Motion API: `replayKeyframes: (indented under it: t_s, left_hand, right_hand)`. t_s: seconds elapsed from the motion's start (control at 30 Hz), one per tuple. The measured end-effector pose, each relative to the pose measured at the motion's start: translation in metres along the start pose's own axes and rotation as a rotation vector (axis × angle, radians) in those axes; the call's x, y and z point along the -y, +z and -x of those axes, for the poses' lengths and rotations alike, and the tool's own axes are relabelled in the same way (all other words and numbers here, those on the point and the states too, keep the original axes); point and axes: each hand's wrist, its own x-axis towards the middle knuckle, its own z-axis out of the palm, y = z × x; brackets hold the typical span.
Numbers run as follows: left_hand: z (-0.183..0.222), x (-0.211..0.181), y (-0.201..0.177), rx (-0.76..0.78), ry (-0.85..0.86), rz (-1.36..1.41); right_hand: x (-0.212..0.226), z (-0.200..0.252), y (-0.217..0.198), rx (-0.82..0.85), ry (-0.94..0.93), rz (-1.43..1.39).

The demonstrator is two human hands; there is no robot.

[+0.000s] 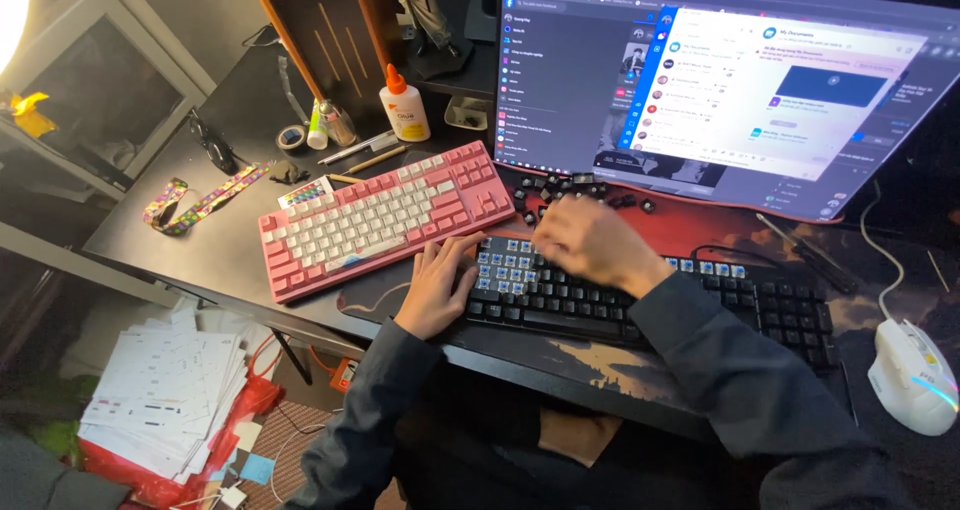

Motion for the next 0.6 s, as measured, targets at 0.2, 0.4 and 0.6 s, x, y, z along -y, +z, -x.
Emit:
replayKeyframes:
  t_s: [0.2, 0.4, 0.6]
  left_hand:
    - [0.002, -0.001, 0.001, -0.004, 0.0, -0.027]
    - [0.0, 0.0, -0.001, 0.014, -0.004, -0.023]
    - [0.0, -0.002, -0.003, 0.028, -0.02, -0.011]
  right_hand:
    - [0.025, -0.007, 0.011, -0.013, -0.132, -0.081]
    - [0.024, -0.018, 0.014, 0.005, -0.167, -0.053]
    - [0.025, -0.024, 0.014, 0.079, -0.195, -0.026]
